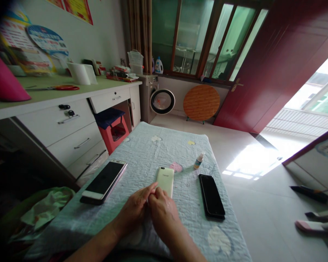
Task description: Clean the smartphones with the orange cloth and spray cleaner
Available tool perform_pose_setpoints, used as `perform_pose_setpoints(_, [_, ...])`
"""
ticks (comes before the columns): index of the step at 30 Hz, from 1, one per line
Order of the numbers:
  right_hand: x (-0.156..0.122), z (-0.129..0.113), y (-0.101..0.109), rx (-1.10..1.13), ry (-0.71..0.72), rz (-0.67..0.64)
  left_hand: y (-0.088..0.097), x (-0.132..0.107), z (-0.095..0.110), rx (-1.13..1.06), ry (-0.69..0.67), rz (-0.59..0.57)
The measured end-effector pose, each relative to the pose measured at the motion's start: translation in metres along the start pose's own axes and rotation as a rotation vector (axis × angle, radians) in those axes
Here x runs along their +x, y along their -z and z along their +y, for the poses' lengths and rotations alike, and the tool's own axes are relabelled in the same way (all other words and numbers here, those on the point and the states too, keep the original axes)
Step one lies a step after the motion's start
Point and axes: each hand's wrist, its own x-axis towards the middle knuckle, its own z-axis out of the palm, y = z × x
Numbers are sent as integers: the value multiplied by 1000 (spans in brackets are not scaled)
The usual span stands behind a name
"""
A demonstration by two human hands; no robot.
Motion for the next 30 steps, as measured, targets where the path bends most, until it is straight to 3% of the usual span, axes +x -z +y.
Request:
perform_pose_setpoints(7, [-4,-2,-12,-97,43,48,-2,1,-3,23,-14,-1])
perform_pose_setpoints(13, [-29,19,1,-179,-32,59,6,5,8,113,-1,-100])
perform_pose_setpoints(17, [-41,29,9,-122,-57,47,6,5,10,128,-6,-79])
perform_pose_setpoints(21, [-37,27,5,-110,-66,33,5,5,10,127,-14,-89])
perform_pose_setpoints(30, [-12,1,-6,-92,6,-16,12,9,15,-7,10,-106])
